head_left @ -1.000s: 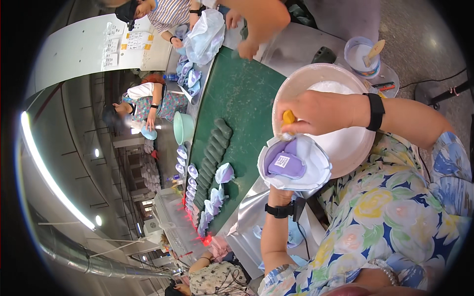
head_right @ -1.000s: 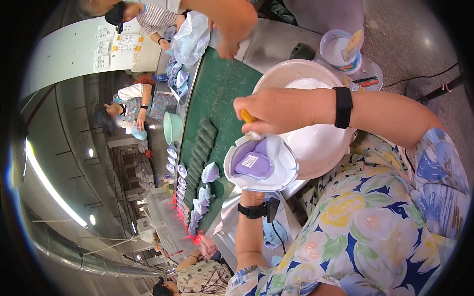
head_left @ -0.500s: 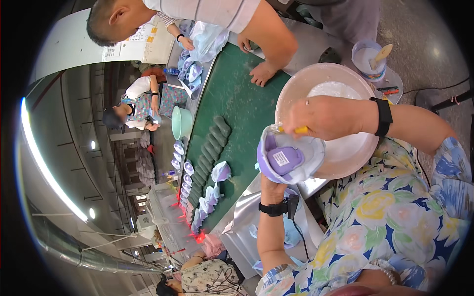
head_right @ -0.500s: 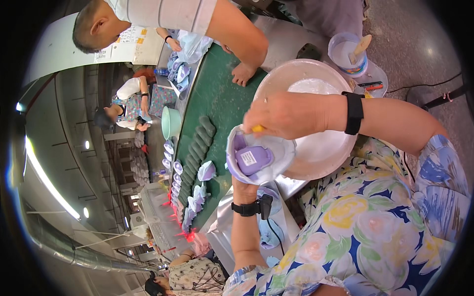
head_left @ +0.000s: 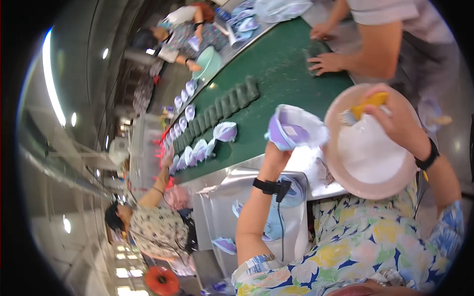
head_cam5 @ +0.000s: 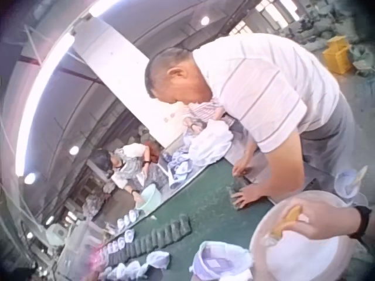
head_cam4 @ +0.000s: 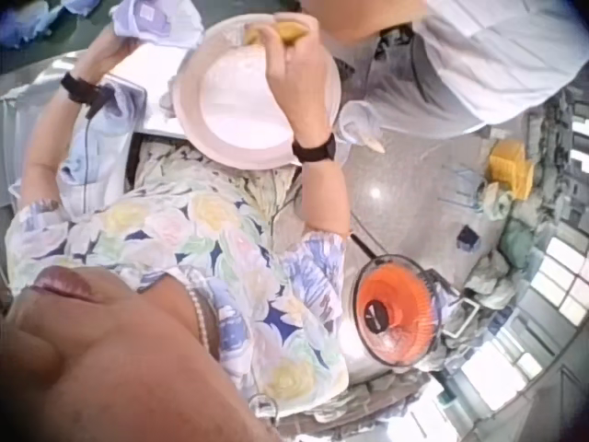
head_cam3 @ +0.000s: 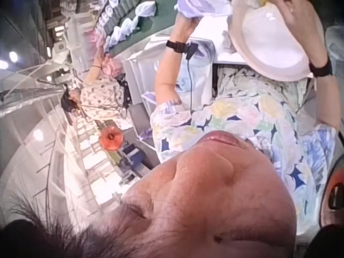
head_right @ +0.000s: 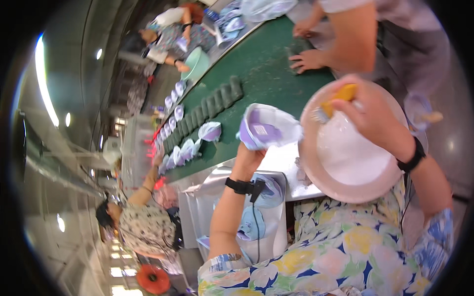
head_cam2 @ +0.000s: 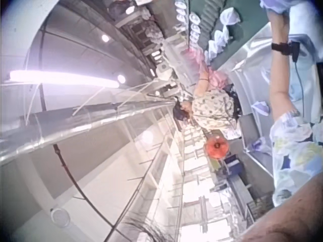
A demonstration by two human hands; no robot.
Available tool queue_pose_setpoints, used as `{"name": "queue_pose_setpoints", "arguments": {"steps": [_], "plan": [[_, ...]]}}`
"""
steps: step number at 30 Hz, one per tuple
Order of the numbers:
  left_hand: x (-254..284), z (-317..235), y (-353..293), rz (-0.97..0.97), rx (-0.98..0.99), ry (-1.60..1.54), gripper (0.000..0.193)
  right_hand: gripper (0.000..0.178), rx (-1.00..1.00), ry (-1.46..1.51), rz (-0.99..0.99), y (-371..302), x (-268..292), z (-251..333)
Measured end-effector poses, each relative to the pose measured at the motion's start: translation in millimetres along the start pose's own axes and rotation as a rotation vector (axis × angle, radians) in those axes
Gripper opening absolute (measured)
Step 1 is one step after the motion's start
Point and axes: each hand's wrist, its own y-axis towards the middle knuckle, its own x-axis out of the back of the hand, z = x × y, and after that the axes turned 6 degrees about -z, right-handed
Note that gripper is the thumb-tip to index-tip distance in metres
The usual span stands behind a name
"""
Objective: The recorder uses a brush to apply a white adhesive or primer to the inner edges of lavender-colored shoe uppers in a manufacturing setting.
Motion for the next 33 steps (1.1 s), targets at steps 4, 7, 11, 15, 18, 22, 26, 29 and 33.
{"name": "queue_pose_setpoints", "arguments": {"steps": [4,7,11,15,18,22,26,29,33], "plan": [[105,-17,24,-0.528,-0.204,0.019,0.018,0.017,-0.206,0.159,-0.004,-6,7,-22],[174,-29,69,-0.544,-0.238,-0.216,0.018,0.014,-0.359,0.142,0.056,-22,12,-9],[224,-41,97,-0.703,-0.281,-0.215,0.018,0.014,-0.418,0.111,0.103,-30,-4,-25],[233,-52,154,-0.703,-0.245,-0.038,0.035,0.016,-0.529,0.025,0.099,-35,-4,-18],[299,-44,162,-0.873,-0.273,0.628,0.048,0.016,-0.577,0.055,0.146,-29,-8,-25],[309,-38,173,-1.19,-0.046,1.547,0.069,0.017,-0.639,0.014,0.132,-31,-4,-35],[305,-72,119,-1.27,-0.034,1.406,0.077,0.018,-0.626,0.005,0.179,-29,2,-28],[255,-101,54,-0.948,-0.621,1.252,0.029,0.017,-0.633,0.024,0.183,-24,2,-38],[120,-56,-62,-0.31,-0.056,1.175,0.019,0.016,-0.626,-0.007,0.182,-24,1,-49]]}}
